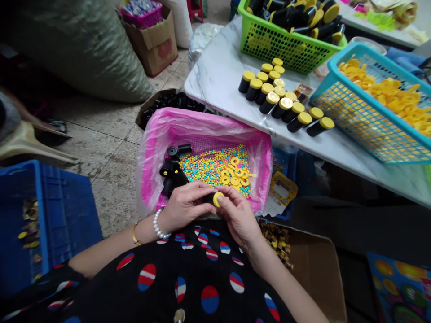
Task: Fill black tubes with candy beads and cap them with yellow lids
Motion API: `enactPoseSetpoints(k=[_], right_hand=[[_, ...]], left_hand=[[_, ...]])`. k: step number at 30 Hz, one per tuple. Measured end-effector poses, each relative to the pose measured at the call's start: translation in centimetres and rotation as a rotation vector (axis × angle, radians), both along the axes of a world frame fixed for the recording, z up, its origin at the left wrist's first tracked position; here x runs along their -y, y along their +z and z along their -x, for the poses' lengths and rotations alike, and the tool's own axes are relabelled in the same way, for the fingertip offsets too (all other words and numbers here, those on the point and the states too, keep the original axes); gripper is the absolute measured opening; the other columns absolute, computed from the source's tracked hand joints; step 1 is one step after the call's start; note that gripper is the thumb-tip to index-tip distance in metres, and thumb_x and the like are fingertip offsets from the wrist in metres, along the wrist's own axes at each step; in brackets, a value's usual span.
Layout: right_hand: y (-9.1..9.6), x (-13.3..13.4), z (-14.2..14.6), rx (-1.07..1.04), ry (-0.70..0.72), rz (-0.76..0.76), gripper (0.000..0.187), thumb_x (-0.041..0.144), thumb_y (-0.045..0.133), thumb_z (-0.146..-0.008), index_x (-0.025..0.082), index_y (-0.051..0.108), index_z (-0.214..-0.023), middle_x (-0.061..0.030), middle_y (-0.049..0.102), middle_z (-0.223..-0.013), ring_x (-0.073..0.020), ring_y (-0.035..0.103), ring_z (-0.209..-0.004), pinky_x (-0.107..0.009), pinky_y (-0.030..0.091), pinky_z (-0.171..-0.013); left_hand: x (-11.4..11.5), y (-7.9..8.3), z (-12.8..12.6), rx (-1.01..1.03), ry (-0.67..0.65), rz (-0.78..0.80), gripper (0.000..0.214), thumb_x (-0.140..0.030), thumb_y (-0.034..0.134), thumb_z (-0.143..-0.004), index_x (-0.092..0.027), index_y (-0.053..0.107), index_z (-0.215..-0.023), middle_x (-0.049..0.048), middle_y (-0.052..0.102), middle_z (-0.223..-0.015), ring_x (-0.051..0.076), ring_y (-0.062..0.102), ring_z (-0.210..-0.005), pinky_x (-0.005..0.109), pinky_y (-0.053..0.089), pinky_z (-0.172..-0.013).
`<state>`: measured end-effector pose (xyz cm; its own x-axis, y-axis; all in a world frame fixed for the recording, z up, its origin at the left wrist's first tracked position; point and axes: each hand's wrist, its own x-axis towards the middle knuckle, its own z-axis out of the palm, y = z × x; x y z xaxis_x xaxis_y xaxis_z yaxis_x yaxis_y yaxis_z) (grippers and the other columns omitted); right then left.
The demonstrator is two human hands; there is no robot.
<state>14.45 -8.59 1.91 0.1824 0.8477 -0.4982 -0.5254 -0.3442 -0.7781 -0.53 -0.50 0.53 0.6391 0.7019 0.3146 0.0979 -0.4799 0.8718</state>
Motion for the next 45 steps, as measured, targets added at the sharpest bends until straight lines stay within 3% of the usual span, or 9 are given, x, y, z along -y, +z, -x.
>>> enactPoseSetpoints(k=[5,10,19,26,32,37,41,45], right_hand=[[-0.3,-0.2,0.7,-0.05,0.159,-0.024,0.03,0.044,0.065,-0.083,0.021,0.066,-0.102,-0.0056,0.07,-0.093,-0.0191,0.065,-0.079,-0.032,0.056,-0.069],[-0.7,-0.2,1.0,0.031,0.057,-0.016,0.034,0.044,0.071,-0.078,0.022,0.063,-0.103,-0.0024,0.069,-0.085,-0.0171,0.064,-0.07,-0.031,0.055,-0.065],[0.1,-0.6,0.8,-0.072,0.233,-0.074,0.034,0.049,0.068,-0.079,0.019,0.067,-0.094,-0.0041,0.068,-0.081,-0.0185,0.065,-0.078,-0.032,0.055,-0.071],[-0.6,-0.3,0.3,-0.08,0.183,-0.101,0.028,0.045,0.073,-0.075,0.021,0.065,-0.087,-0.0011,0.062,-0.074,-0.0158,0.059,-0.07,-0.026,0.051,-0.062],[-1.4,-0.2,0.6,-0.058,0.045,-0.096,0.026,0.038,0.079,-0.07,0.018,0.062,-0.072,0.0049,0.049,-0.06,-0.0084,0.042,-0.053,-0.021,0.042,-0.053],[-1.9,-0.1,0.9,0.008,0.071,-0.137,0.03,0.038,0.078,-0.071,0.017,0.068,-0.09,-0.0012,0.064,-0.078,-0.0135,0.057,-0.071,-0.025,0.047,-0.068],[-1.5,0.2,0.5,-0.093,0.124,-0.133,0.029,0.036,0.077,-0.073,0.018,0.069,-0.095,-0.0036,0.069,-0.086,-0.0162,0.063,-0.078,-0.028,0.05,-0.074],[-0.8,0.3,0.1,-0.108,0.103,-0.103,0.025,0.034,0.075,-0.076,0.019,0.07,-0.095,-0.0042,0.071,-0.086,-0.0173,0.066,-0.077,-0.03,0.051,-0.074]], left_hand=[[0.1,0.0,0.0,-0.035,0.003,-0.026,0.032,-0.025,0.071,-0.079,-0.018,0.069,-0.11,0.0081,0.07,-0.099,0.018,0.067,-0.091,0.03,0.055,-0.083],[0.2,0.1,0.0,0.024,-0.035,-0.091,0.044,-0.023,0.068,-0.082,-0.02,0.059,-0.125,0.0089,0.068,-0.112,0.018,0.065,-0.102,0.031,0.056,-0.088],[0.5,0.1,0.1,0.029,0.045,-0.137,0.027,-0.015,0.063,-0.084,-0.017,0.067,-0.11,0.0087,0.072,-0.105,0.017,0.068,-0.1,0.029,0.055,-0.091],[0.5,0.2,-1.0,0.001,-0.006,-0.148,0.028,-0.012,0.066,-0.081,-0.015,0.068,-0.109,0.0089,0.071,-0.103,0.017,0.067,-0.096,0.028,0.055,-0.089],[0.3,0.3,-1.4,-0.016,-0.085,-0.098,0.031,-0.014,0.066,-0.081,-0.018,0.067,-0.112,0.0075,0.068,-0.102,0.016,0.066,-0.093,0.028,0.055,-0.084],[0.0,0.4,-0.7,-0.002,-0.108,-0.006,0.034,-0.02,0.068,-0.081,-0.019,0.066,-0.115,0.0079,0.067,-0.105,0.017,0.064,-0.094,0.029,0.054,-0.083],[0.0,0.7,0.0,0.011,0.004,0.041,0.025,-0.02,0.069,-0.08,-0.019,0.07,-0.105,0.007,0.066,-0.102,0.017,0.063,-0.092,0.029,0.053,-0.081],[-0.2,1.1,0.3,-0.034,-0.081,0.136,0.047,-0.033,0.072,-0.077,-0.018,0.063,-0.12,0.0107,0.059,-0.112,0.018,0.061,-0.091,0.028,0.054,-0.074]])
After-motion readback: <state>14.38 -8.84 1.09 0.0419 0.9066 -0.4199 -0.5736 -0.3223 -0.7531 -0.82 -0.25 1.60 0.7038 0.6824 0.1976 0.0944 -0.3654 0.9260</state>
